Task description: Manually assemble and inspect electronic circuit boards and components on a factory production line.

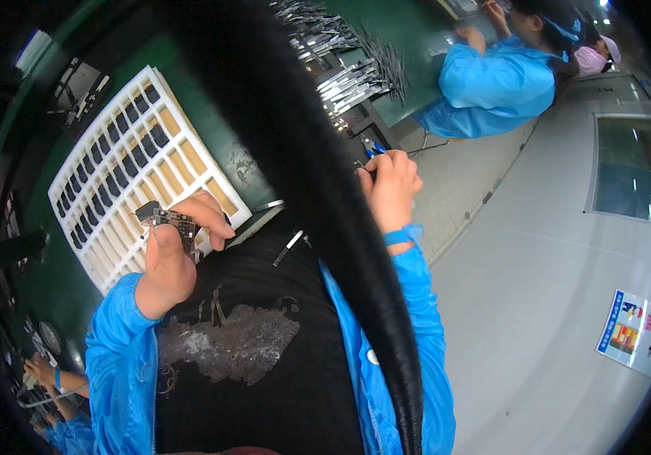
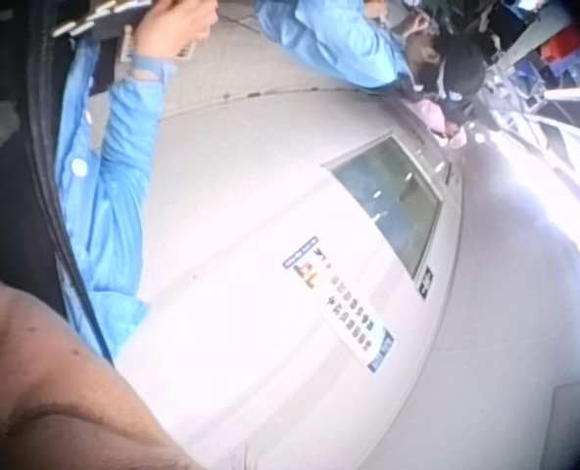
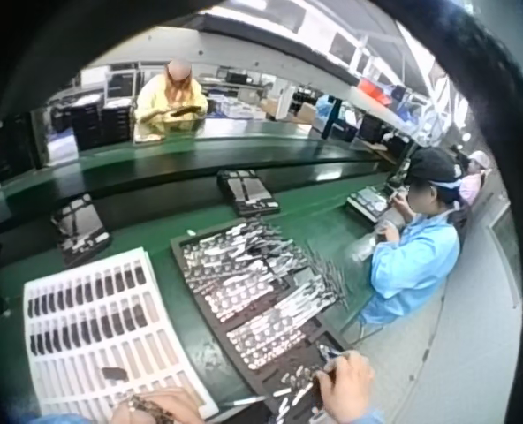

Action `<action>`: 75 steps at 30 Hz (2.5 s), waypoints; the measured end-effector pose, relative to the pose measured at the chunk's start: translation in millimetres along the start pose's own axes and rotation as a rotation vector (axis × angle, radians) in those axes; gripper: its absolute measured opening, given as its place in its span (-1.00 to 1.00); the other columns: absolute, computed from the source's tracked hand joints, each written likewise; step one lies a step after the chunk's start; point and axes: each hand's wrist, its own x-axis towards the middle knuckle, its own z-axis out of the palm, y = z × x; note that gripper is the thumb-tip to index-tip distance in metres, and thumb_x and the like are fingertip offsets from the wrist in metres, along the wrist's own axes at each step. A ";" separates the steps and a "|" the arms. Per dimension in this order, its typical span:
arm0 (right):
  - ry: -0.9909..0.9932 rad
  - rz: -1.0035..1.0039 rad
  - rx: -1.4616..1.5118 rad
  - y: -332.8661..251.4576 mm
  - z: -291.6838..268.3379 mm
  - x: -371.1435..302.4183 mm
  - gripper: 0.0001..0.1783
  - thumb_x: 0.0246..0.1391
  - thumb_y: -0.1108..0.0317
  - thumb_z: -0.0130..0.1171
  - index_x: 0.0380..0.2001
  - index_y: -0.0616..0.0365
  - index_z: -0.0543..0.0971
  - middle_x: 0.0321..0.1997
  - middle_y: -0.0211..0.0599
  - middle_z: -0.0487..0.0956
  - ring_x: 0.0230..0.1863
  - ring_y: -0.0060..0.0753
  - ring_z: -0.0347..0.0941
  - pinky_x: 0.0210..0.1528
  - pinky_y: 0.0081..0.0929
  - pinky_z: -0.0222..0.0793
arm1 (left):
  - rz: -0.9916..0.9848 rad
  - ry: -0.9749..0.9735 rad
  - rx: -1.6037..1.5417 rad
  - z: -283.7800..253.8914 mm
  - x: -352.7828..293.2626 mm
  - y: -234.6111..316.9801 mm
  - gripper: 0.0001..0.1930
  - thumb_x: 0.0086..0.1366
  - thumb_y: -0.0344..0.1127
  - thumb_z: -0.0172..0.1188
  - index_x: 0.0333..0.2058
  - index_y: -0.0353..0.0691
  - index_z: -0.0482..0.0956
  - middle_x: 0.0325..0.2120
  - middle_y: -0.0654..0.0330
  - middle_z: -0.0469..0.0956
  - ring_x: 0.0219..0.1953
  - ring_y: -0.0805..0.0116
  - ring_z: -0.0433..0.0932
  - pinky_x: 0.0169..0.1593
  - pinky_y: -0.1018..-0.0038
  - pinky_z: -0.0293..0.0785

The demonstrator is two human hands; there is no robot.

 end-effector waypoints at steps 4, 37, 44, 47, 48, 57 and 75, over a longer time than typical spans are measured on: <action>-0.238 0.344 0.559 -0.4 -42.9 3.2 -0.85 0.06 0.44 0.30 -0.32 0.16 0.53 -0.44 -0.40 0.57 -0.38 -0.49 0.51 -0.30 -0.45 0.38 | -0.035 0.020 -0.023 -1.4 -0.2 -4.0 -0.14 0.40 0.40 -0.44 -0.33 -0.35 0.57 -0.49 0.15 0.46 -0.43 0.43 0.42 -0.26 0.48 0.31; -0.376 0.404 1.159 -39.1 -118.0 4.2 -0.76 -0.06 0.58 0.40 -0.37 0.20 0.51 -0.44 -0.56 0.49 -0.40 -0.76 0.37 -0.37 -0.74 0.26 | -0.160 -0.125 -0.069 0.7 19.3 -11.8 -0.32 0.41 0.34 -0.23 -0.41 -0.27 0.41 -0.58 0.31 0.33 -0.50 0.53 0.34 -0.36 0.59 0.29; -0.637 -0.020 1.244 -87.1 -164.6 6.3 -0.79 -0.05 0.61 0.38 -0.37 0.21 0.54 -0.43 -0.53 0.55 -0.49 -0.82 0.29 -0.47 -0.75 0.13 | 0.111 -0.281 0.085 26.4 41.3 -14.6 -0.45 0.53 0.10 -0.26 -0.22 -0.31 0.51 -0.26 0.14 0.46 -0.12 0.28 0.44 0.04 0.35 0.37; -0.627 0.053 1.260 -104.0 -151.9 9.1 -0.82 -0.01 0.57 0.38 -0.37 0.21 0.54 -0.46 -0.53 0.56 -0.54 -0.83 0.29 -0.50 -0.76 0.14 | -0.046 -0.410 -0.113 31.3 33.4 -16.8 -0.46 0.55 0.07 -0.29 -0.18 -0.31 0.49 -0.28 0.15 0.47 -0.16 0.27 0.46 0.02 0.36 0.39; -0.622 0.050 1.264 -109.3 -146.2 9.2 -0.82 -0.01 0.57 0.38 -0.37 0.21 0.54 -0.46 -0.53 0.56 -0.54 -0.83 0.29 -0.50 -0.76 0.14 | -0.179 -0.429 -0.160 30.0 28.5 -15.5 -0.46 0.55 0.07 -0.32 -0.16 -0.31 0.47 -0.32 0.17 0.48 -0.19 0.30 0.47 -0.02 0.37 0.40; -0.484 0.041 1.393 -115.9 -107.3 12.1 -0.81 0.00 0.56 0.38 -0.33 0.26 0.54 -0.43 -0.46 0.57 -0.48 -0.78 0.41 -0.47 -0.77 0.24 | -0.029 -0.333 -0.150 29.4 11.9 -45.0 -0.10 0.21 0.63 -0.35 -0.46 -0.26 0.42 -0.62 0.20 0.34 -0.52 0.36 0.39 -0.34 0.47 0.35; -0.405 -0.226 1.088 -116.5 -110.9 27.0 -0.77 -0.13 0.51 0.45 -0.34 0.20 0.64 -0.26 -0.46 0.48 -0.35 -0.71 0.29 -0.36 -0.70 0.16 | -0.242 -0.382 -0.065 28.0 29.1 -14.3 -0.78 0.46 -0.18 0.04 -0.27 -0.19 0.52 -0.64 0.43 0.31 -0.55 0.56 0.34 -0.45 0.51 0.29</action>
